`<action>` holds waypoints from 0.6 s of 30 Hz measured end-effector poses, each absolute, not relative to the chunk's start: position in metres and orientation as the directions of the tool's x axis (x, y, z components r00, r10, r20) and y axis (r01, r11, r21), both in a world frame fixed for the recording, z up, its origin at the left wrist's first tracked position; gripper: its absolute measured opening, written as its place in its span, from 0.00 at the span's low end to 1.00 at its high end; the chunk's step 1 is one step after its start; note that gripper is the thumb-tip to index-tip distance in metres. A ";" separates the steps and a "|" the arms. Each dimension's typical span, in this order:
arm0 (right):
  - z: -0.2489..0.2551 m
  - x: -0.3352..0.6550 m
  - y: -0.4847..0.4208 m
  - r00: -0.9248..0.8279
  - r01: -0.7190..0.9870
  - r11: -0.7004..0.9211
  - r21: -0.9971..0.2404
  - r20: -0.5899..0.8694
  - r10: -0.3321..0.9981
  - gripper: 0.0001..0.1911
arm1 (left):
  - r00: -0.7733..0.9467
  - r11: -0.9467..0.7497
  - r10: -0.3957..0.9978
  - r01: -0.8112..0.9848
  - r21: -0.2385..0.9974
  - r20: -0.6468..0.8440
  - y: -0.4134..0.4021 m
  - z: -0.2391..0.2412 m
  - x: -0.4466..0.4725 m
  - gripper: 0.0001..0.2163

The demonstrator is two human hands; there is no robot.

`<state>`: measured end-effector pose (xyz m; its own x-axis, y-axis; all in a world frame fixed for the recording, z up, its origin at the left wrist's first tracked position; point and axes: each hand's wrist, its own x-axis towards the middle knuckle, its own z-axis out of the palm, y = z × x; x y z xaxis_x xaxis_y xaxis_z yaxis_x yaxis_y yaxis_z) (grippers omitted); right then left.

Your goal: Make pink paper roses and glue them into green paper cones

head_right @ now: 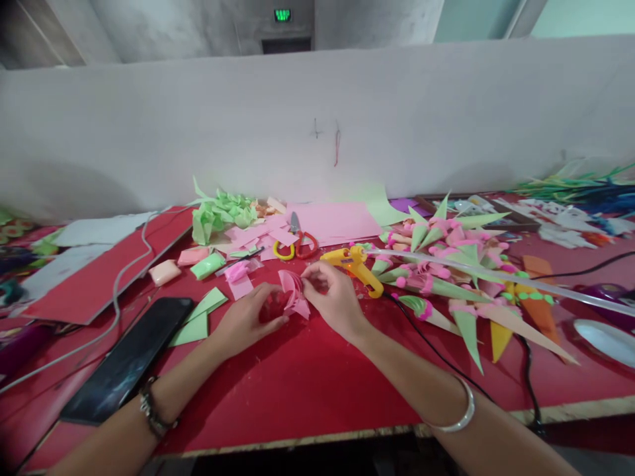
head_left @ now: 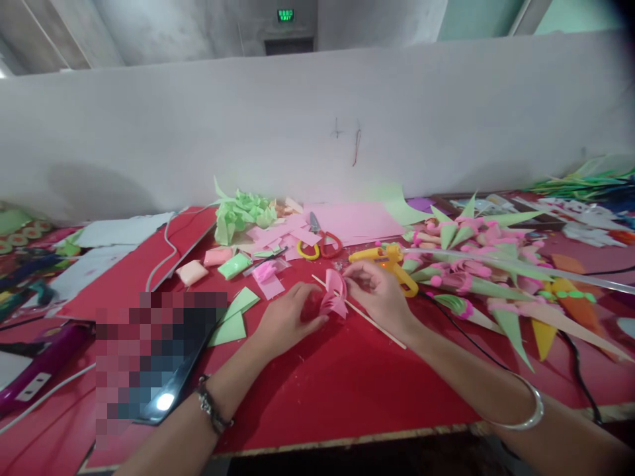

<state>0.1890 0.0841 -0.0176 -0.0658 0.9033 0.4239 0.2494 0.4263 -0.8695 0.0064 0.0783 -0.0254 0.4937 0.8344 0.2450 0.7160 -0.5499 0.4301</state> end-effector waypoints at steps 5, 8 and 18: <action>-0.019 0.189 0.084 -0.070 0.255 0.444 -0.859 0.442 0.894 0.02 | 0.498 -0.560 0.828 0.740 0.373 0.256 0.081 -0.033 0.012 0.18; -0.019 0.190 0.086 -0.062 0.232 0.448 -0.863 0.447 0.893 0.02 | 0.525 -0.580 0.815 0.736 0.350 0.245 0.084 -0.031 0.016 0.18; -0.014 0.191 0.089 0.003 0.169 0.421 -0.891 0.428 0.904 0.02 | 0.521 -0.575 0.817 0.706 0.414 0.246 0.085 -0.034 0.017 0.09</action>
